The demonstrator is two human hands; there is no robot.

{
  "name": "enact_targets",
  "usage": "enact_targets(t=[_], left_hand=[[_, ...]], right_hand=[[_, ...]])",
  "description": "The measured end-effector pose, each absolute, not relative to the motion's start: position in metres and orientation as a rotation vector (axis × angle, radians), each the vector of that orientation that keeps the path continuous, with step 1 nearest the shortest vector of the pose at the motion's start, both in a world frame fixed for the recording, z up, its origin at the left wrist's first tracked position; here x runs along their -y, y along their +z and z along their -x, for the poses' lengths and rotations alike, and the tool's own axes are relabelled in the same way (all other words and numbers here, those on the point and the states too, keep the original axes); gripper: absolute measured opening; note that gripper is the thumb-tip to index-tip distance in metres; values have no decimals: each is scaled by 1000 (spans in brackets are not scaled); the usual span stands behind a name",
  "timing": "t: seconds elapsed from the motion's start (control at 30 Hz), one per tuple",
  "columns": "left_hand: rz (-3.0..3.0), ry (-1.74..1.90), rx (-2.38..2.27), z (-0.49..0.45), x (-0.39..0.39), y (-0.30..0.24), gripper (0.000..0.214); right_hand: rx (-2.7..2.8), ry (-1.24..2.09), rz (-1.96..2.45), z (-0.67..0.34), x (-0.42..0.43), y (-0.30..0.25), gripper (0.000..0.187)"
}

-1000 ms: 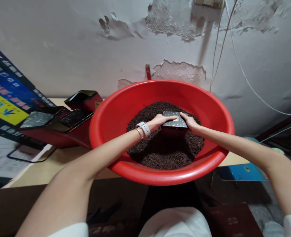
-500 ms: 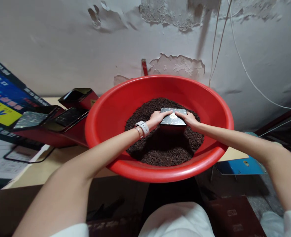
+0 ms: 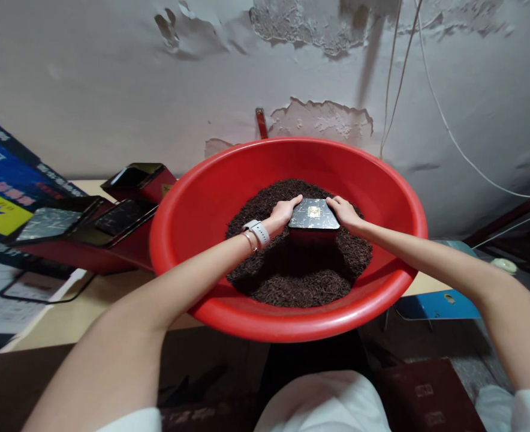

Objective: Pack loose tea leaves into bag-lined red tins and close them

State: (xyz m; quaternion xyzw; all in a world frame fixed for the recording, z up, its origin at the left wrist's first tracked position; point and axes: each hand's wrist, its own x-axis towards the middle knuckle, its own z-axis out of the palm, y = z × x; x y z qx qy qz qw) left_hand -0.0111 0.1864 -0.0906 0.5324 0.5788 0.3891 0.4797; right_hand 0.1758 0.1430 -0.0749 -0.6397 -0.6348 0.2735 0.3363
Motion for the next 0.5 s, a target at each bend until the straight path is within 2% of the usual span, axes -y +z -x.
enact_targets(t=[0.07, 0.17, 0.23, 0.3, 0.37, 0.5], left_hand=[[-1298, 917, -1373, 12, -184, -85, 48], [-1372, 756, -1328, 16, -181, -71, 45], [-1543, 663, -1431, 19, -181, -61, 43], [-1820, 627, -1645, 23, -182, -52, 39], [-2105, 614, -1845, 27, -182, -44, 37], [-2335, 615, -1987, 34, -179, -29, 40]], right_hand=[[1800, 735, 1582, -178, -139, -65, 46], [2172, 751, 1391, -185, -131, -54, 87], [2352, 683, 1291, -189, -126, -52, 103], [2403, 586, 1252, -188, -123, -53, 102], [2381, 501, 1280, -183, -121, -53, 92], [2286, 359, 1345, -170, -116, -41, 82]])
